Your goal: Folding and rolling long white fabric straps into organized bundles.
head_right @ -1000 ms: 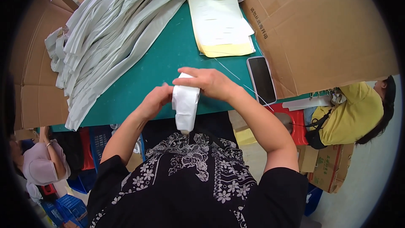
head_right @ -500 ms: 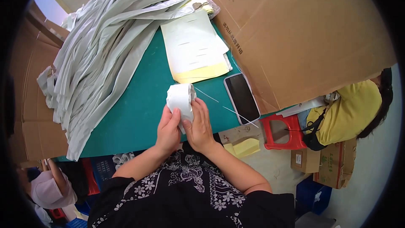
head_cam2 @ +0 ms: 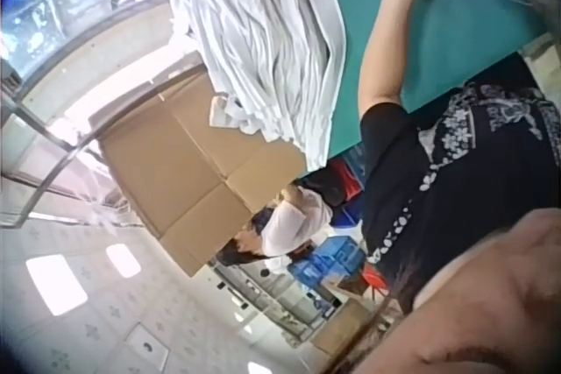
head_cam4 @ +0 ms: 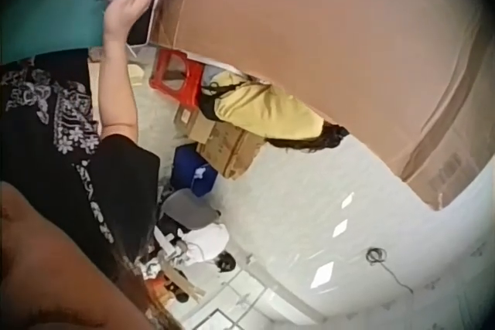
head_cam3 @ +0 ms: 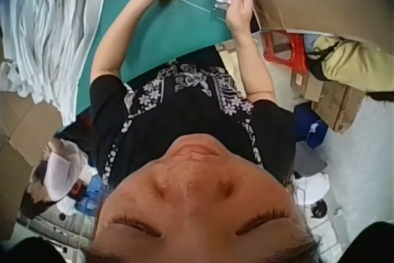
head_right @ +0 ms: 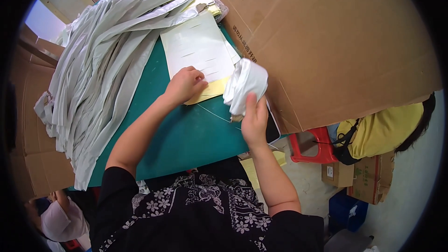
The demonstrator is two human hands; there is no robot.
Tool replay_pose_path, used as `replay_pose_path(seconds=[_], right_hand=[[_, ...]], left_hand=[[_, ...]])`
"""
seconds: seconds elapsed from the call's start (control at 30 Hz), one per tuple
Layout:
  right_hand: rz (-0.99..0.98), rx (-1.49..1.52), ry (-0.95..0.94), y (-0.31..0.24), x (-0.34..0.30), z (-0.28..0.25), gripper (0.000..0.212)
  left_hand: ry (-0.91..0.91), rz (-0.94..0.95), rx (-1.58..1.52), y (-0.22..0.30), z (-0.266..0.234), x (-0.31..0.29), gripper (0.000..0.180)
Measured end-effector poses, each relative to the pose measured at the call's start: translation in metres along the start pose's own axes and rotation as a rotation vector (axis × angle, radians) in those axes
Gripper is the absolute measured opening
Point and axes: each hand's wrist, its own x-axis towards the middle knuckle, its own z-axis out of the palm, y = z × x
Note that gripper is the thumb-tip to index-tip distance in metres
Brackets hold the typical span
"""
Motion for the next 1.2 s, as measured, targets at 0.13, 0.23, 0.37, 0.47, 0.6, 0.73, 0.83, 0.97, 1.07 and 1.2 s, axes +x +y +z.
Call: replay_pose_path(seconds=[0.13, 0.23, 0.37, 0.47, 0.6, 0.73, 0.83, 0.97, 1.07, 1.2], right_hand=[[0.114, 0.44, -0.009, -0.008, 0.032, 0.007, 0.047], [0.204, 0.535, 0.012, 0.0, 0.044, 0.016, 0.046], [0.172, 0.534, 0.092, 0.036, 0.056, 0.019, 0.047], [0.123, 0.52, 0.103, 0.047, 0.054, 0.023, 0.047], [0.062, 0.449, 0.124, 0.054, 0.056, 0.024, 0.046], [0.041, 0.4, 0.082, 0.059, 0.057, 0.026, 0.046], [0.069, 0.246, 0.017, 0.058, 0.054, 0.026, 0.044], [0.035, -0.141, -0.143, 0.046, 0.043, 0.031, 0.042], [0.148, -0.281, -0.279, 0.012, 0.027, 0.039, 0.041], [-0.076, -0.539, -0.402, -0.034, -0.011, 0.057, 0.043]], left_hand=[[-0.041, 0.013, 0.119, -0.001, 0.007, 0.023, 0.023], [-0.237, -0.046, 0.092, -0.002, 0.003, 0.036, 0.024], [-0.405, -0.085, 0.003, 0.008, -0.011, 0.043, 0.027], [-0.476, -0.119, -0.156, 0.004, -0.015, 0.04, 0.026], [-0.459, -0.086, -0.461, -0.019, -0.039, 0.028, 0.017], [-0.024, -0.03, -1.261, -0.111, -0.084, -0.028, 0.009], [0.355, 0.156, -1.617, -0.163, -0.122, -0.087, 0.011], [0.483, -0.022, -1.216, -0.131, -0.147, -0.137, 0.012], [0.244, -0.185, -0.857, -0.064, -0.129, -0.15, 0.011], [0.033, -0.13, -0.901, 0.022, -0.094, -0.164, 0.011]])
